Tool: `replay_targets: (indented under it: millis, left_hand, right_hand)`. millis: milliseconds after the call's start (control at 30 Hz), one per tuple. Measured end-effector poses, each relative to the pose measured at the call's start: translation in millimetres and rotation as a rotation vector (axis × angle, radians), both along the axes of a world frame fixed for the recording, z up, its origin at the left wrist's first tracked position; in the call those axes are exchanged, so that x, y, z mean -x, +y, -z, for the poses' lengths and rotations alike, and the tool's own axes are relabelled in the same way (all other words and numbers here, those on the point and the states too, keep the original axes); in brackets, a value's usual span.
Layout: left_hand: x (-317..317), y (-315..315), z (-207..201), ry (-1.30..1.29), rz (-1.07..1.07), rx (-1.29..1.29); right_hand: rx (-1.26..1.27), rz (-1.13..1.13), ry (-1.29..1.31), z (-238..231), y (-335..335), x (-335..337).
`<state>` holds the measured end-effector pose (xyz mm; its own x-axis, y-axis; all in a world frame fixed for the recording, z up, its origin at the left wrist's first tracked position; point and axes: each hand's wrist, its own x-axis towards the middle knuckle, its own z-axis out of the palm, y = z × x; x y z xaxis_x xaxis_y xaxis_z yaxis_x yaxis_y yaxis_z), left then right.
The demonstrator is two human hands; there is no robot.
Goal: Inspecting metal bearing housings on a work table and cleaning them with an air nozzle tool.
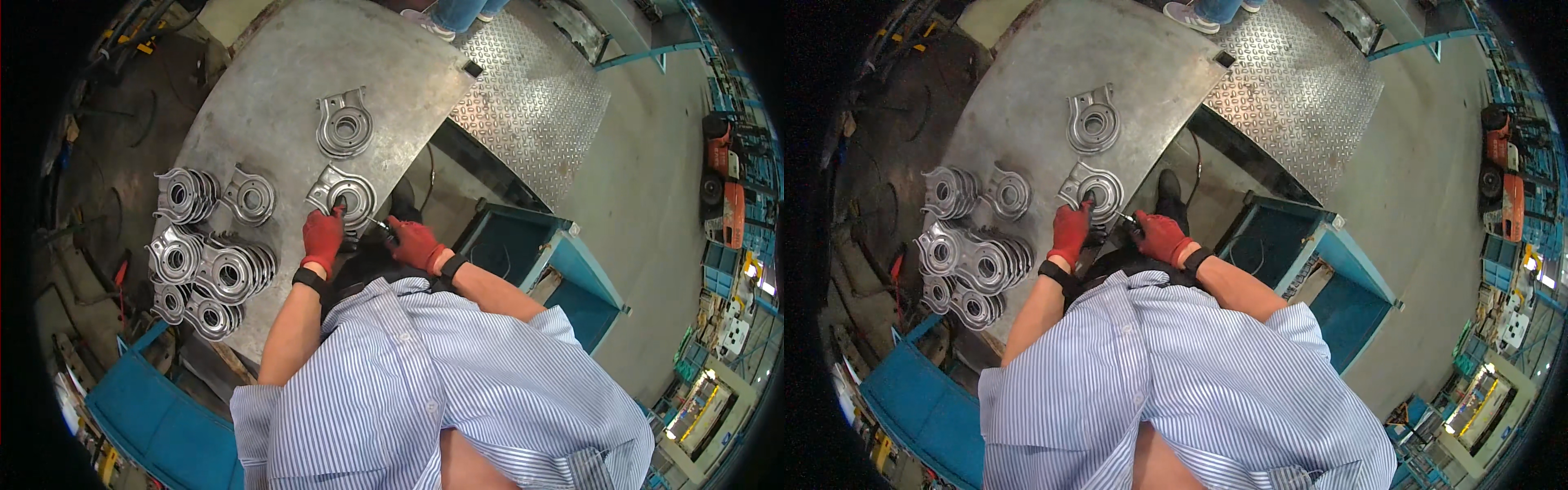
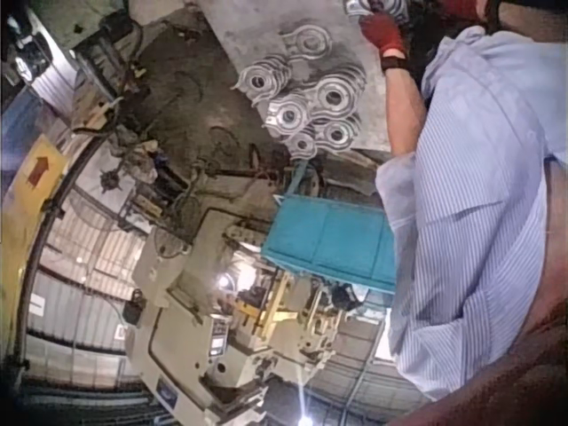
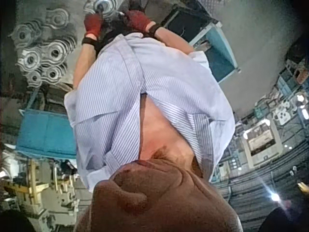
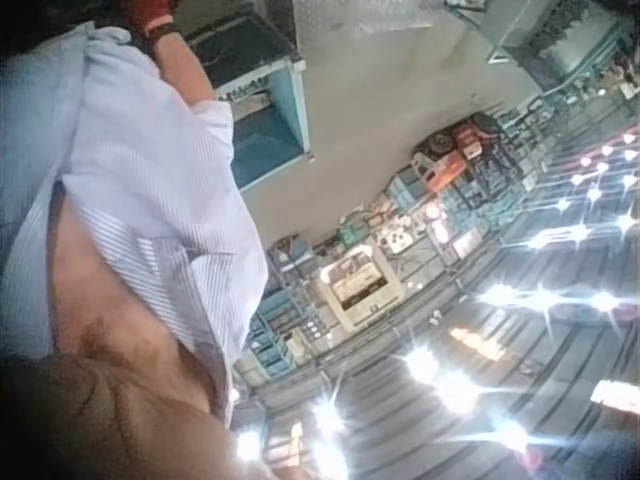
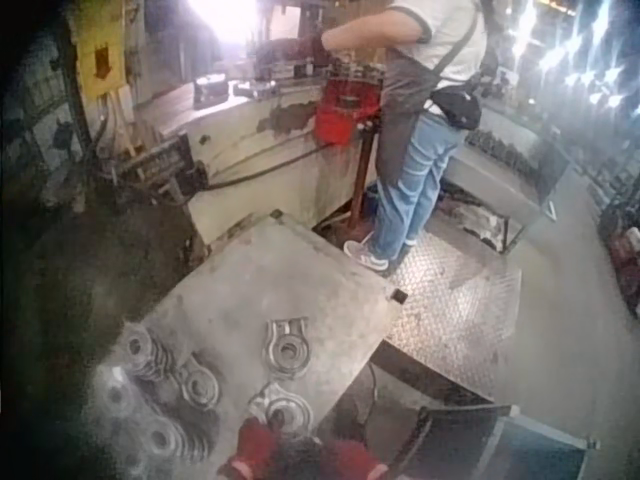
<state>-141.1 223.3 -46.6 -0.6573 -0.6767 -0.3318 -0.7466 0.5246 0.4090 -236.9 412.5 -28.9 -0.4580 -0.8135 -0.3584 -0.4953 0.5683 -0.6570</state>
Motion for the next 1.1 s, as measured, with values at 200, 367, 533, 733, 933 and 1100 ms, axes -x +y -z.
replay_targets:
  millis: [200, 367, 533, 733, 933, 1100]
  left_hand:
    - [-1, -1, -1, -0.030, -0.087, -0.077]
    - [3, -3, -7, -0.032, -0.120, -0.145]
    - [5, -2, -12, -0.047, -0.060, -0.110]
    - [9, 2, -21, -0.017, -0.188, -0.134]
    - [1, -5, -25, 0.093, -0.188, -0.178]
    - [-23, -33, -53, 0.273, -0.236, -0.274]
  right_hand:
    - [-0.051, 0.053, -0.029, -7, -4, -6]
    - [-0.029, 0.065, -0.027, -3, -4, -7]
    - [0.035, 0.086, -0.031, -1, -3, -10]
    - [0.161, 0.098, 0.039, 11, 0, -14]
    - [0.093, 0.195, 0.062, -10, -4, -3]
    - [0.209, 0.330, 0.178, -4, 17, 7]
